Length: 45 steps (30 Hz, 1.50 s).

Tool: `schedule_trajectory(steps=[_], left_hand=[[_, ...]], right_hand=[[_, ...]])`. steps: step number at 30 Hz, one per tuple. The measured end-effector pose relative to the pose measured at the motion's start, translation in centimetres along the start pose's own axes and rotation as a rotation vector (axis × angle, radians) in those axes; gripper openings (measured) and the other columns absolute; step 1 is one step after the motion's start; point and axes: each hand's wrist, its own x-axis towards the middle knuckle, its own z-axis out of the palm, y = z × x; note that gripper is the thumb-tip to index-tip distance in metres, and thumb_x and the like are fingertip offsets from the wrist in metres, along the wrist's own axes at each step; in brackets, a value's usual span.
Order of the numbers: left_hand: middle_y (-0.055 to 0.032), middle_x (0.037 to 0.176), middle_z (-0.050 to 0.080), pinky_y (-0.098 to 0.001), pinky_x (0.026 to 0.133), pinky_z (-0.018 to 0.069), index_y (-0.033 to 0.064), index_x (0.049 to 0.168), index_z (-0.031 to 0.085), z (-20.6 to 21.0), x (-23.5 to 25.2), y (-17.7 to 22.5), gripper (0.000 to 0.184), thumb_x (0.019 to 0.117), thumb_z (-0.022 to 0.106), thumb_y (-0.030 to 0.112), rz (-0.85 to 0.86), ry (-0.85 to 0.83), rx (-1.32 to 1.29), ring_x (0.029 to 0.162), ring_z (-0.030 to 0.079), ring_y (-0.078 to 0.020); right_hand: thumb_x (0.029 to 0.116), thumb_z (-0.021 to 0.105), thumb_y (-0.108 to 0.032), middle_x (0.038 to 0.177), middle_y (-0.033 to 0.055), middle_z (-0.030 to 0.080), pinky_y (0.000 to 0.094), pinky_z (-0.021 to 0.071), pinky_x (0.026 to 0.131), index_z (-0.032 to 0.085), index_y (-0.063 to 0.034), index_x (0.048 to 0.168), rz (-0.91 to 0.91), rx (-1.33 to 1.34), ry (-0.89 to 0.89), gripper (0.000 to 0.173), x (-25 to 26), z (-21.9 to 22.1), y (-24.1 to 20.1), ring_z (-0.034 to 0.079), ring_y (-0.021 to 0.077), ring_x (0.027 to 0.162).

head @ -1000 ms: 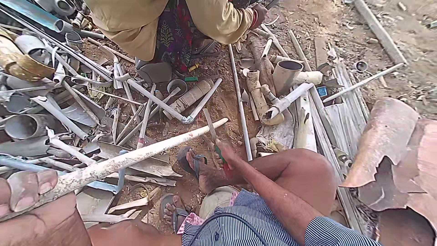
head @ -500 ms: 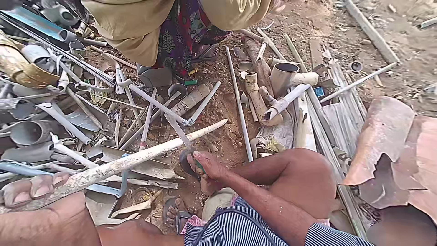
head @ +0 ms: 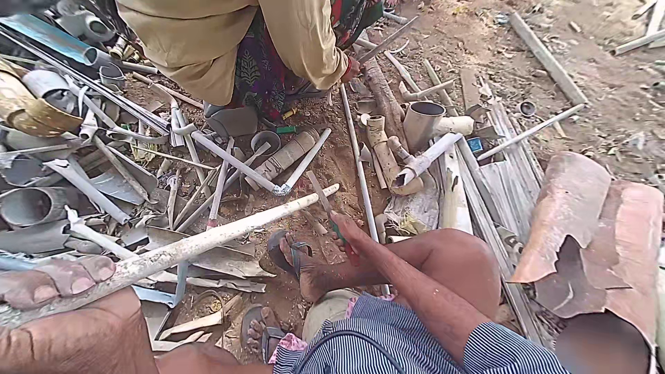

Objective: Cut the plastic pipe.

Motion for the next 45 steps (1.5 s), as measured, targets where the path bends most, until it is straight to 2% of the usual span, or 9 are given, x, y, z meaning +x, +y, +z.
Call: schedule_trajectory(steps=[3,8,14,19,26,32,38,43,45], left_hand=[[0.0025,0.053,0.043,-0.0274,0.048,0.0518,0.0137,0.072,0.043,0.1,0.1,0.2,0.051,0.1089,0.010,0.025,-0.039,0.034,0.013,0.044,0.050,-0.0132],[0.0035,0.051,0.043,-0.0251,0.049,0.0514,0.0147,0.069,0.043,0.2,-0.4,0.3,0.051,0.1081,0.010,0.023,-0.042,0.050,0.069,0.043,0.049,-0.0116],[0.0031,0.050,0.043,-0.0260,0.047,0.0509,0.0145,0.070,0.044,0.4,-0.3,0.4,0.054,0.1087,0.009,0.027,-0.035,0.052,0.051,0.042,0.049,-0.0124],[0.0033,0.051,0.045,-0.0247,0.047,0.0511,0.0141,0.072,0.044,0.7,-0.5,0.5,0.051,0.1084,0.010,0.023,-0.022,0.082,0.072,0.042,0.050,-0.0117],[0.0033,0.052,0.044,-0.0261,0.046,0.0520,0.0135,0.075,0.044,1.8,-1.1,0.9,0.046,0.1079,0.012,0.021,0.024,0.095,0.091,0.042,0.049,-0.0122],[0.0040,0.053,0.045,-0.0272,0.049,0.0536,0.0147,0.078,0.043,1.6,-1.0,0.8,0.043,0.1075,0.012,0.015,0.004,0.165,0.165,0.043,0.051,-0.0125],[0.0025,0.056,0.046,-0.0292,0.048,0.0549,0.0112,0.088,0.047,1.7,-1.1,0.7,0.036,0.1105,0.019,0.015,0.037,0.232,0.159,0.043,0.051,-0.0138],[0.0027,0.055,0.046,-0.0293,0.047,0.0546,0.0117,0.088,0.046,1.7,-0.7,0.6,0.034,0.1109,0.022,0.015,0.019,0.285,0.205,0.042,0.052,-0.0136],[0.0026,0.054,0.047,-0.0293,0.046,0.0546,0.0114,0.088,0.048,1.9,-0.4,0.6,0.036,0.1115,0.021,0.015,0.018,0.283,0.208,0.042,0.052,-0.0137]], right_hand=[[0.1131,0.026,-0.045,0.062,0.0001,0.042,0.0259,0.0392,0.041,0.049,-0.0086,0.099,0.126,0.153,0.159,0.045,3.4,-2.5,0.8,0.040,0.0109,0.043],[0.1117,0.024,-0.038,0.056,-0.0054,0.041,0.0198,0.0399,0.043,0.049,-0.0103,0.088,-0.137,0.004,-0.236,0.045,-4.1,6.2,-1.2,0.041,0.0045,0.042],[0.1129,0.024,-0.046,0.063,-0.0005,0.043,0.0244,0.0402,0.041,0.047,-0.0091,0.100,0.114,0.102,0.088,0.046,1.1,-0.4,0.1,0.041,0.0099,0.043],[0.1080,0.024,-0.037,0.057,-0.0068,0.042,0.0204,0.0413,0.044,0.051,-0.0119,0.089,-0.313,-0.070,-0.333,0.042,-5.7,9.1,-1.3,0.043,0.0039,0.044],[0.1132,0.023,-0.045,0.062,0.0004,0.042,0.0265,0.0413,0.041,0.047,-0.0077,0.099,0.075,0.057,0.142,0.046,1.2,-0.1,1.4,0.042,0.0115,0.044],[0.1067,0.027,-0.038,0.063,-0.0051,0.043,0.0219,0.0434,0.050,0.052,-0.0065,0.094,-0.453,-0.225,-0.307,0.043,-6.6,10.7,-1.4,0.044,0.0042,0.049],[0.1134,0.022,-0.044,0.064,0.0020,0.042,0.0295,0.0434,0.044,0.047,-0.0063,0.099,0.048,-0.048,0.180,0.048,1.5,0.2,1.2,0.043,0.0138,0.045],[0.1073,0.027,-0.037,0.070,0.0001,0.051,0.0262,0.0483,0.058,0.059,-0.0008,0.100,-0.484,-0.325,-0.163,0.049,-6.1,10.0,-0.7,0.051,0.0075,0.058],[0.1104,0.026,-0.034,0.078,0.0059,0.054,0.0304,0.0489,0.064,0.059,0.0049,0.106,-0.396,-0.304,-0.090,0.051,-4.7,7.6,-1.0,0.053,0.0119,0.064]])
